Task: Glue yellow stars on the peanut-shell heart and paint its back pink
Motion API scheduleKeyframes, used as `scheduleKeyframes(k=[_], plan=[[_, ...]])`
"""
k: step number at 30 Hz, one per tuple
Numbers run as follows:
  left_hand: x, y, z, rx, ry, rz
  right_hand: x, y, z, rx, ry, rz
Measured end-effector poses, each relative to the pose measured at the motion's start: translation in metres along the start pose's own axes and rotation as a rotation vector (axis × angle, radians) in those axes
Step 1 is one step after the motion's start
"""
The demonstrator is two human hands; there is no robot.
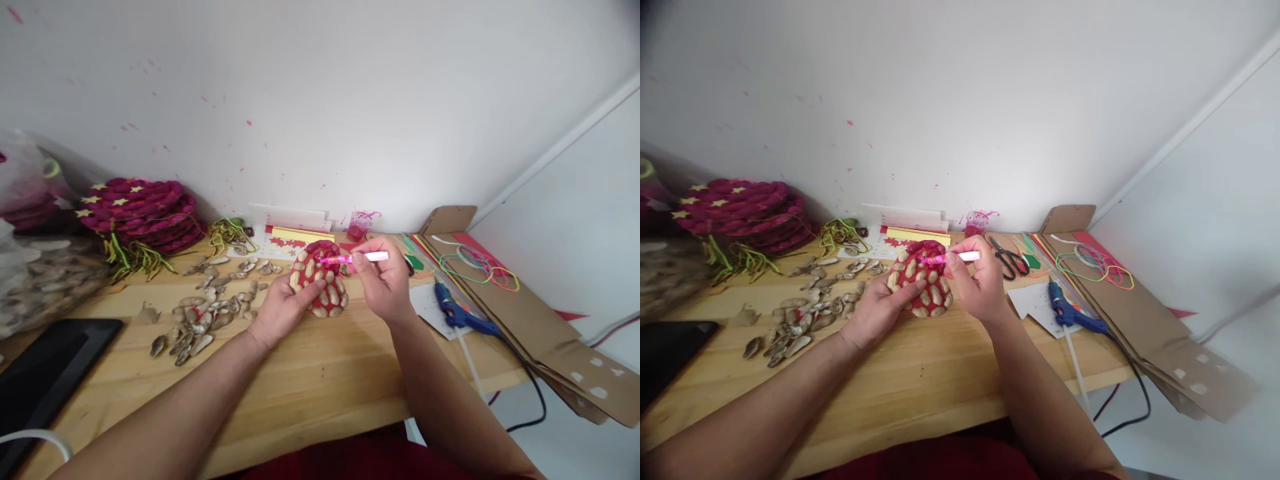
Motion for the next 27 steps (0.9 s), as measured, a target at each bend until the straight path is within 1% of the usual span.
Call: scheduleKeyframes(k=[4, 8, 12, 17, 21, 25, 27], plan=[[-0.001, 0.001, 0.0, -0.005, -0.011, -0.02, 0.003, -0.005, 0.0, 0.046, 0.016, 0.003], [-0.003, -0.001, -0.001, 0.015, -0.025, -0.034, 0.003, 0.001, 0.0, -0.007, -0.003, 0.021], [-0.004, 0.0, -0.001, 0.0, -0.028, -0.024, 0.004, -0.003, 0.0, 0.032, 0.005, -0.006], [-0.003, 0.002, 0.0, -0.013, -0.032, -0.054, -0.002, 0.0, -0.002, 0.013, -0.046, -0.027], [0.0, 0.003, 0.0, -0.034, -0.008, 0.016, -0.007, -0.005, -0.003, 0.06, -0.074, -0.087], [0.001, -0.004, -0.001, 0.015, 0.017, 0.107, -0.016, 0.001, -0.005, 0.015, -0.136, -0.146], [0.002, -0.006, -0.001, 0.026, 0.026, 0.13, -0.021, 0.002, -0.006, 0.021, -0.173, -0.202]])
Point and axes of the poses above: each hand's wrist, its own z-axis towards the middle knuckle, its own y-axis out of the palm, x = y × z, the point moved 10 cm from there along z, towards the middle knuckle, and after that the axes turned 12 degrees about -z, right-handed, at the moved point
